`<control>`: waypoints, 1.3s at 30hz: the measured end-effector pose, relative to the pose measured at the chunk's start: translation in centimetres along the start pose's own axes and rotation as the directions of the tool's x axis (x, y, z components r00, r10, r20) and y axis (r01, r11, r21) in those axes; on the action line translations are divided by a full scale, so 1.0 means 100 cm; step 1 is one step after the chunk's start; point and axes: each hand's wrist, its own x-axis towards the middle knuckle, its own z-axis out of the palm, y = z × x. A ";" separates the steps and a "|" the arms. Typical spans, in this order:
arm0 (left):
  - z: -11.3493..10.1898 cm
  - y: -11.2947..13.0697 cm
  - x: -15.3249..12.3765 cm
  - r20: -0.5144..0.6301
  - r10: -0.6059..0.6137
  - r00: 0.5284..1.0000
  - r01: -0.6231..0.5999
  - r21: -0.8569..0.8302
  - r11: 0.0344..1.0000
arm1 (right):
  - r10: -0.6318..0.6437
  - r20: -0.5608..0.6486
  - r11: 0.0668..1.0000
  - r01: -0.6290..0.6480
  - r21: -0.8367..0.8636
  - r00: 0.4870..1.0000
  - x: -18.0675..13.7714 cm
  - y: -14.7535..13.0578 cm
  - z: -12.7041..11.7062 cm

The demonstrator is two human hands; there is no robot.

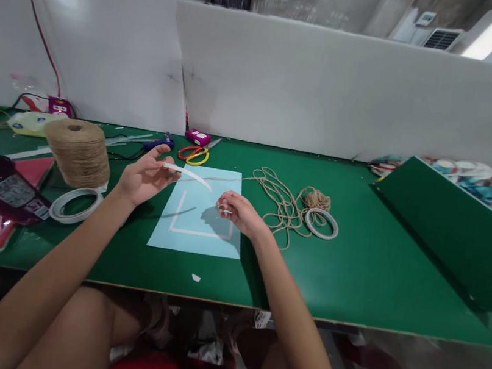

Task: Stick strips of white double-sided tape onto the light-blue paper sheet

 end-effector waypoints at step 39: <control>-0.064 -0.069 0.044 -0.349 -0.008 0.937 0.345 0.922 0.176 | -0.173 -0.311 0.191 -0.278 -0.941 0.934 0.045 -0.009 -0.044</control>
